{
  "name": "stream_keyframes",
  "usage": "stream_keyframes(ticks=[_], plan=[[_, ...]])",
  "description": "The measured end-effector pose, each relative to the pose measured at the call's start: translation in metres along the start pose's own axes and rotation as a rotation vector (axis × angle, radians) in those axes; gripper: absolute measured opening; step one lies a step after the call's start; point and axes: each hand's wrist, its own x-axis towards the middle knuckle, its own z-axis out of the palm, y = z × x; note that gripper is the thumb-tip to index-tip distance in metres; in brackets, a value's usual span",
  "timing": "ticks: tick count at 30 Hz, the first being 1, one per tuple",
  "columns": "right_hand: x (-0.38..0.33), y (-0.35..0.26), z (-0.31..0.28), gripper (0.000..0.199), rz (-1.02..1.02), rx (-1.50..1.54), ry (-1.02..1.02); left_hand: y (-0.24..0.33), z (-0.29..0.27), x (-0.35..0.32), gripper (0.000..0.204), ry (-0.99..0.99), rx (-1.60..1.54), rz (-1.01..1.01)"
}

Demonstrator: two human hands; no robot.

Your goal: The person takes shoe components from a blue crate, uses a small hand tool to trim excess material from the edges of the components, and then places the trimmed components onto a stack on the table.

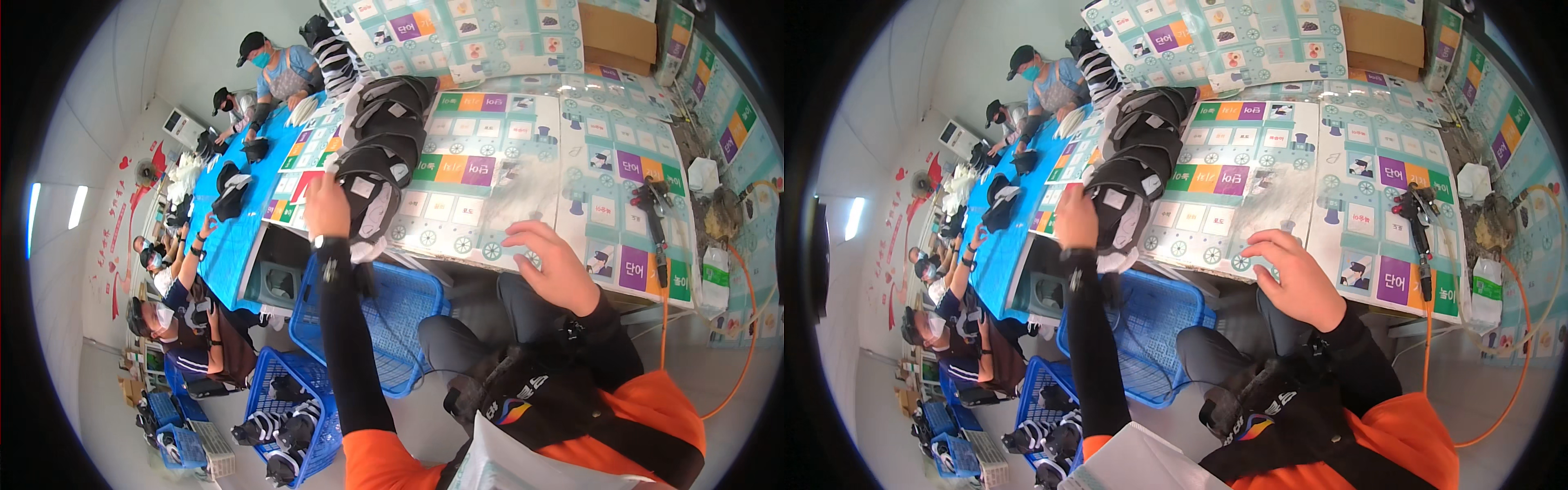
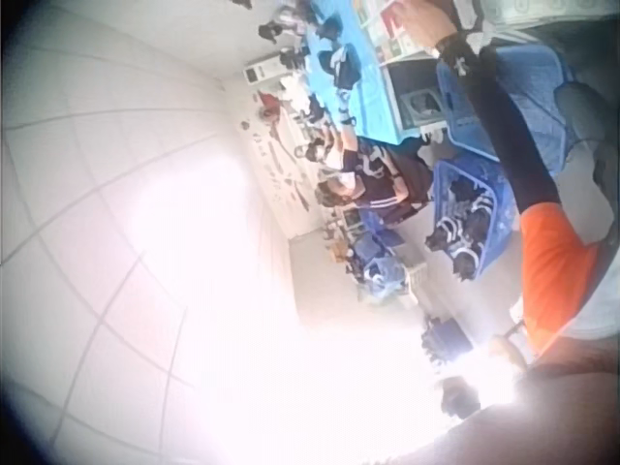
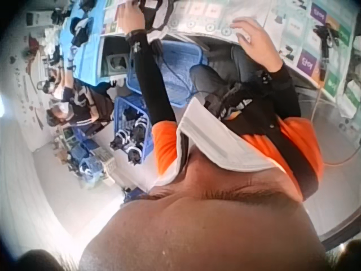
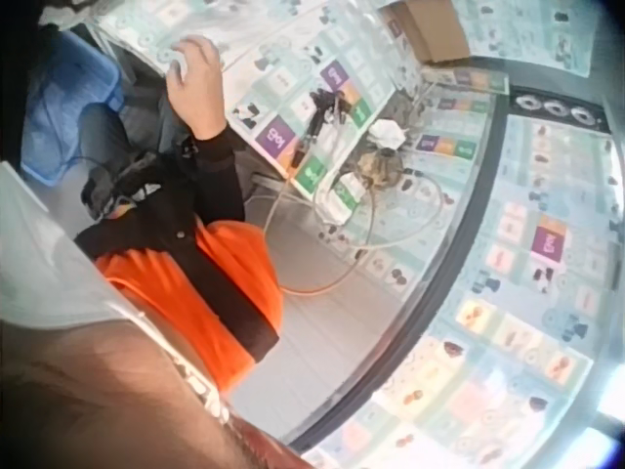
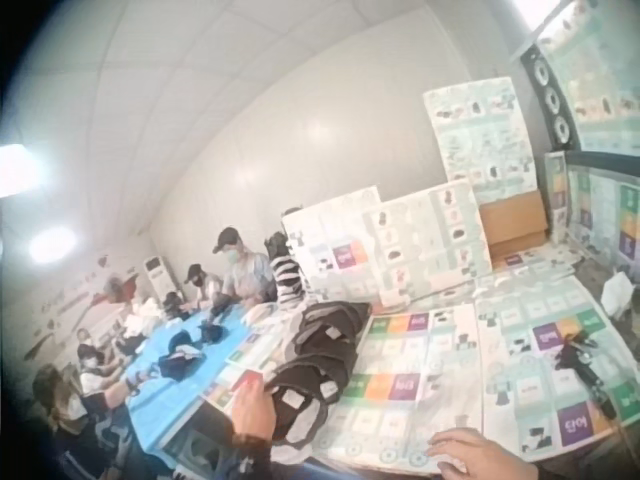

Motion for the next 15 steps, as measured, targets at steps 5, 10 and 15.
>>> stream_keyframes(ticks=[5,10,15], plan=[[0.02,-0.009,0.023,0.042,0.029,0.504,-0.051,0.053,-0.127,-0.072,0.021,0.047,-0.2,-0.128],[0.028,-0.014,0.087,0.059,-0.061,0.458,-0.343,0.094,-0.159,-0.191,0.028,-0.133,-0.321,-0.462],[-0.004,0.008,0.155,0.048,-0.063,0.578,-0.47,0.086,-0.132,-0.306,0.041,-0.24,-0.487,-0.882]])
